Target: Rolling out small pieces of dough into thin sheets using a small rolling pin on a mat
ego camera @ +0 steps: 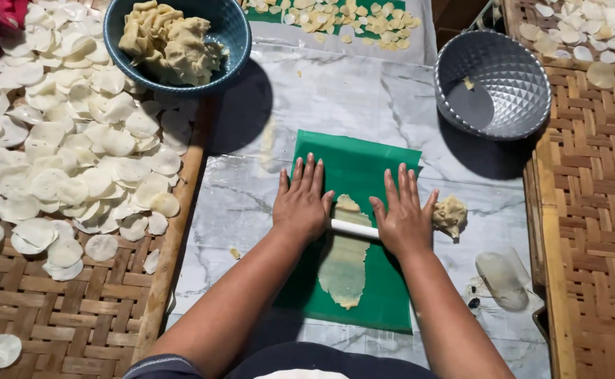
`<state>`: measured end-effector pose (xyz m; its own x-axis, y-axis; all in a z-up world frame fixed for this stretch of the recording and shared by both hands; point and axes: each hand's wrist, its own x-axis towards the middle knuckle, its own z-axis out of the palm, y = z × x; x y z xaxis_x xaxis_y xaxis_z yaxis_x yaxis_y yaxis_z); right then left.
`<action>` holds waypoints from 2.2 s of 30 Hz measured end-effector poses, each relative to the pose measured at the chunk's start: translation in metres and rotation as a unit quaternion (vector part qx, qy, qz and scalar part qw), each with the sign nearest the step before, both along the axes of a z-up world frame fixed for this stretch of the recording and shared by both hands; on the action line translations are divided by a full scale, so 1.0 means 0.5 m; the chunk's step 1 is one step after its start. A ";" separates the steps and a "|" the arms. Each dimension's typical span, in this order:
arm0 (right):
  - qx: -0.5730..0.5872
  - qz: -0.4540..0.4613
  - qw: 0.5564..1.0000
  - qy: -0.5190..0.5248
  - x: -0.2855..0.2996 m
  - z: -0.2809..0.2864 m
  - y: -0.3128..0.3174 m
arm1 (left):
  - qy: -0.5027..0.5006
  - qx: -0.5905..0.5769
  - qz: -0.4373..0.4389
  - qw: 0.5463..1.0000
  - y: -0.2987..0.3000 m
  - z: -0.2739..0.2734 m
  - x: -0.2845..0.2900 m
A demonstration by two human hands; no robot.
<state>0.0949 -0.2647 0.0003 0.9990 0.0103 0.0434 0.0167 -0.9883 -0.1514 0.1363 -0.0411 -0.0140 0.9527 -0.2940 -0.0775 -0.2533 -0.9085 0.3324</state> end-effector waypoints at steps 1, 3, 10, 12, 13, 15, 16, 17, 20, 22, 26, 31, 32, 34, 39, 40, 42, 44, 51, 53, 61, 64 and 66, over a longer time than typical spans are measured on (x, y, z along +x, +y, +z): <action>0.001 0.002 1.000 0.001 -0.013 -0.008 0.001 | 0.001 0.001 0.002 1.000 0.004 0.009 -0.008; 0.009 0.023 0.979 -0.202 -0.026 -0.020 0.001 | -0.097 -0.044 -0.022 0.994 0.010 0.029 -0.010; 0.006 0.028 0.992 -0.126 -0.137 -0.043 0.045 | -0.116 -0.010 -0.047 0.992 0.055 0.010 -0.101; -0.016 0.019 0.998 -0.062 -0.090 -0.058 0.024 | -0.033 0.005 -0.042 0.999 0.048 0.027 -0.072; -0.017 0.019 0.998 -0.063 -0.063 -0.049 0.023 | -0.034 0.005 -0.041 0.999 0.042 0.028 -0.056; -0.023 -0.003 0.997 0.068 0.003 -0.024 0.017 | -0.013 0.019 -0.019 1.000 0.028 0.036 -0.010; -0.021 -0.003 0.998 0.064 0.024 -0.023 0.015 | -0.017 0.021 -0.019 0.999 0.026 0.036 0.010; -0.008 -0.002 0.998 0.069 0.046 -0.022 0.012 | -0.002 0.025 -0.013 1.000 0.024 0.035 0.031; 0.028 0.003 0.999 -0.018 0.025 -0.008 -0.019 | 0.000 0.021 -0.020 1.000 0.026 0.033 0.027; 0.050 0.014 0.992 -0.117 -0.005 -0.010 -0.055 | -0.019 0.013 -0.027 0.999 0.033 0.038 0.016; -0.053 -0.086 0.986 -0.131 -0.080 -0.046 -0.134 | -0.089 0.001 -0.058 0.994 0.050 0.025 -0.041; -0.062 -0.044 0.975 -0.208 -0.098 0.040 -0.065 | -0.151 -0.046 -0.104 0.982 0.072 0.017 -0.081; 0.012 0.009 0.994 -0.110 -0.105 0.065 -0.031 | -0.174 -0.106 -0.124 0.971 0.077 0.044 -0.087; 0.087 0.062 0.994 -0.009 -0.116 0.082 0.005 | -0.195 -0.166 -0.144 0.956 0.079 0.060 -0.092; 0.068 0.128 0.978 -0.151 -0.080 0.014 -0.032 | -0.300 -0.084 -0.159 0.937 0.080 -0.005 -0.020; 0.068 0.128 0.978 -0.148 -0.070 0.004 -0.034 | -0.298 -0.085 -0.159 0.937 0.077 0.002 -0.010; 0.067 0.127 0.974 -0.174 -0.036 -0.012 -0.040 | -0.273 -0.127 -0.161 0.940 0.071 0.021 0.025; 0.067 0.127 0.975 -0.170 -0.029 -0.026 -0.040 | -0.277 -0.147 -0.160 0.936 0.068 -0.007 0.027; 0.057 0.159 0.977 -0.132 -0.011 0.007 -0.017 | -0.218 -0.157 -0.149 0.952 0.064 0.020 0.035; 0.055 0.138 0.984 -0.097 -0.043 0.000 -0.004 | -0.188 -0.120 -0.151 0.963 0.066 0.059 -0.003; 0.006 0.088 0.994 -0.072 -0.070 -0.023 0.015 | -0.149 -0.061 -0.094 0.982 0.041 0.049 -0.030; -0.015 0.056 0.998 -0.019 0.023 -0.038 -0.001 | -0.111 -0.025 -0.072 0.991 0.017 0.049 0.041; -0.032 0.031 0.999 0.029 0.075 -0.041 -0.007 | -0.050 0.007 -0.047 0.998 0.000 0.051 0.079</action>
